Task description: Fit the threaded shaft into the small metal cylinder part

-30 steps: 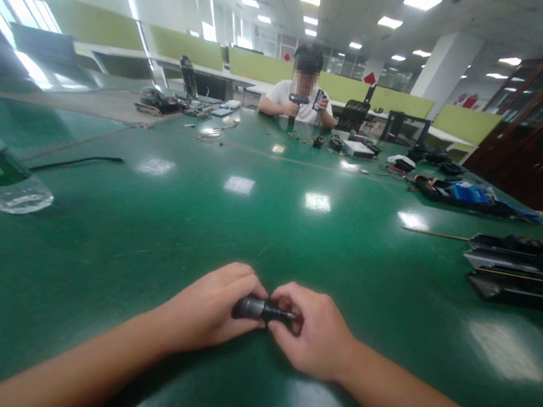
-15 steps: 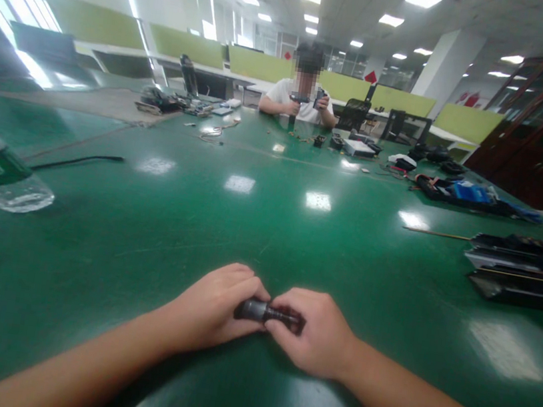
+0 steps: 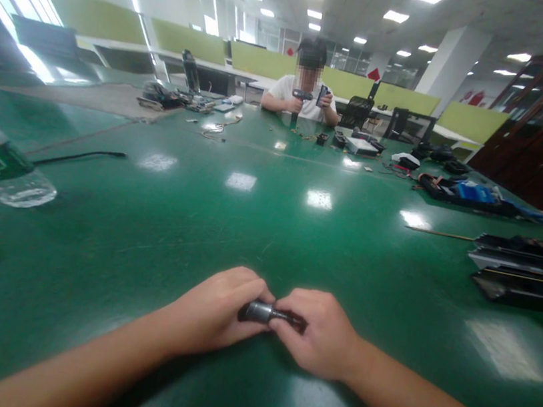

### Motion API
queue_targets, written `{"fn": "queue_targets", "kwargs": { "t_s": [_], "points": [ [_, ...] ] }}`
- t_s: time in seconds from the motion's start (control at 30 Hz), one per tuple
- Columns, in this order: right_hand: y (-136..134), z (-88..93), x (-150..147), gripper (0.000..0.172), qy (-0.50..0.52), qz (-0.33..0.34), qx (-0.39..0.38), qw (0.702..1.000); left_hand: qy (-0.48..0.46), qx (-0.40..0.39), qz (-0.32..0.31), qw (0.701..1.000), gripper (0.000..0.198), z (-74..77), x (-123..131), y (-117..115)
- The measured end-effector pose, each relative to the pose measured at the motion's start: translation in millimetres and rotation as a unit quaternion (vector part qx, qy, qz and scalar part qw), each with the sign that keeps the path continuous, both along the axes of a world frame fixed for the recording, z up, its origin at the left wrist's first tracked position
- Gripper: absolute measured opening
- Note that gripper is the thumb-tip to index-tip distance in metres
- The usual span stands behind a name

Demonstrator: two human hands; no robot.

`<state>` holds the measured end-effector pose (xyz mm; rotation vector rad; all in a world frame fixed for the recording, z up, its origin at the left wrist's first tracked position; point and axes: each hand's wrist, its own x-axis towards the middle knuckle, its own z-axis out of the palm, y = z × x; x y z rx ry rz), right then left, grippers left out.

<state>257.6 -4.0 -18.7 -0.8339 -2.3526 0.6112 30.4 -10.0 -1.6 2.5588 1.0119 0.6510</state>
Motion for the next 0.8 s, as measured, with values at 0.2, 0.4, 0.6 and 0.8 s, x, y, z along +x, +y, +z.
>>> {"fn": "queue_targets", "kwargs": {
  "t_s": [0.2,0.4,0.6,0.8],
  "points": [
    [1.0,0.3,1.3,0.015,0.01,0.0,0.0,1.0,-0.001,-0.016,0.025,1.0,0.016,-0.3,0.7,0.5],
    [2.7,-2.6,1.8,0.015,0.013,-0.007,0.005,1.0,0.0,-0.019,0.035,0.999,0.015,-3.4,-2.7,2.2],
    [3.1,-3.1,1.5,0.012,0.016,-0.01,0.0,1.0,0.002,-0.021,0.037,0.999,0.013,-2.7,-2.7,2.8],
    [1.7,-2.9,0.9,0.008,0.025,-0.021,-0.015,0.999,-0.002,-0.015,0.043,0.999,0.013,-1.2,-1.3,3.8]
  ]
}}
